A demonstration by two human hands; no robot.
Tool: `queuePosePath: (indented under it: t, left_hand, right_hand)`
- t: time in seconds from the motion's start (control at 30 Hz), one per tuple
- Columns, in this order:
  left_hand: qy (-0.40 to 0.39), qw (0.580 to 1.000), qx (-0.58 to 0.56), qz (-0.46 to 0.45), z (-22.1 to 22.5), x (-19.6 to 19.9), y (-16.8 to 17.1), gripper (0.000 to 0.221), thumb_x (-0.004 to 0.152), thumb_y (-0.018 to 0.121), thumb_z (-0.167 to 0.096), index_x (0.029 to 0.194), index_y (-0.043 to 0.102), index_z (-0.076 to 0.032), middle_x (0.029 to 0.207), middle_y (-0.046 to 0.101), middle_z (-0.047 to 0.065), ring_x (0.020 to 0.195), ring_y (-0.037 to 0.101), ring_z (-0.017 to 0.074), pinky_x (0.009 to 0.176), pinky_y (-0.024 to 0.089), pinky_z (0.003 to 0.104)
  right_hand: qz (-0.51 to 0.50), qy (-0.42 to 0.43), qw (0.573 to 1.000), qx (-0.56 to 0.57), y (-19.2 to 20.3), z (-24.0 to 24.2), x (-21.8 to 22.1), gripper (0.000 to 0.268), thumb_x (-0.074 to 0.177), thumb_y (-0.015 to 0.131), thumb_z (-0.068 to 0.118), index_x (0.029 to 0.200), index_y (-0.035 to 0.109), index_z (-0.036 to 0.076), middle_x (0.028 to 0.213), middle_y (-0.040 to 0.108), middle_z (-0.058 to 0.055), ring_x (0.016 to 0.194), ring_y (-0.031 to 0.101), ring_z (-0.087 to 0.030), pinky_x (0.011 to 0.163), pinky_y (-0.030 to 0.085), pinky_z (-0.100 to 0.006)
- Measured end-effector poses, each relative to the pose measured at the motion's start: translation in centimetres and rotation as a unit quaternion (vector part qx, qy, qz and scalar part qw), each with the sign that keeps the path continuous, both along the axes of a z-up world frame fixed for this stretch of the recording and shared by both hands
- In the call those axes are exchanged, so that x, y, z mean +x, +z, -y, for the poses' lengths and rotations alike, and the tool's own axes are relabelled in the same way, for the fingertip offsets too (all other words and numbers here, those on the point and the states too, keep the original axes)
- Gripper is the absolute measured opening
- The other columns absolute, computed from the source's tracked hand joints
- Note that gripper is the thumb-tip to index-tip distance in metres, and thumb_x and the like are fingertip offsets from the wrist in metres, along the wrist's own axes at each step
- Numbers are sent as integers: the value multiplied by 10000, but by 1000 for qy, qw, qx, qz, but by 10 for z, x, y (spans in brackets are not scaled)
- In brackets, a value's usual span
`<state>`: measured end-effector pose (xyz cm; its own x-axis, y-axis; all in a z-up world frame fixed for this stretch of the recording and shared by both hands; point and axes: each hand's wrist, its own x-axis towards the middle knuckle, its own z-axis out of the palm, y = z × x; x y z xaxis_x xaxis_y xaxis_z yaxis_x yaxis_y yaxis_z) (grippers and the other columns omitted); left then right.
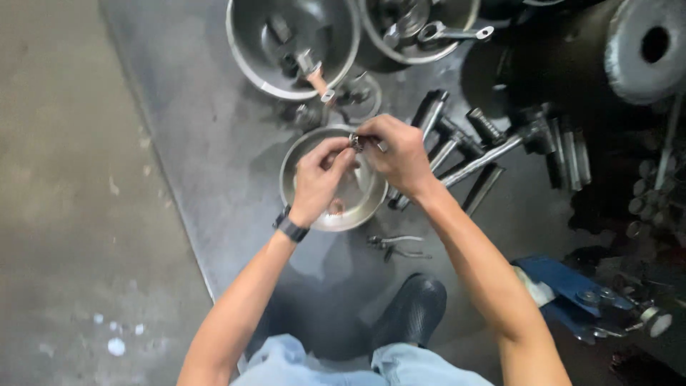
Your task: The recorder unpacks, cleans, and inspects new bearings and engine parts.
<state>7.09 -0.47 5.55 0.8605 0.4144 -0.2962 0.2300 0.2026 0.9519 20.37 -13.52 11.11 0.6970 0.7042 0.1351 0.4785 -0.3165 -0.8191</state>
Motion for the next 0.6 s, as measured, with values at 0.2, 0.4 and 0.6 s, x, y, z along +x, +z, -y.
queuePosePath:
  t: [0.2,0.4,0.6]
  left_hand:
    - [33,982,-182,32,-26,-49,-36,205,975,707,-74,1150,721,31,1028,750,57,886,729,112,765,652,292]
    - [67,974,-216,29,-33,-83,-62,248,907,767,-1,1128,717,99,1145,717,98,958,739,185,834,661,333]
    - [76,971,-226,7,-21,-83,-60,257,949,730,-68,1143,729,102,1267,683,168,995,735,216,821,658,329]
  right_hand:
    - [-41,34,998,22,-6,-13,-55,271,895,716,-30,1164,684,-33,1146,724,-151,960,756,-258,796,606,-326]
    - [50,-26,982,-182,-90,3,-93,175,926,715,114,1073,769,36,987,707,-201,872,703,-395,793,567,-466]
    - [98,-5,959,-267,-132,0,-84,136,855,683,73,943,708,-27,950,683,-252,889,688,-440,822,556,-506]
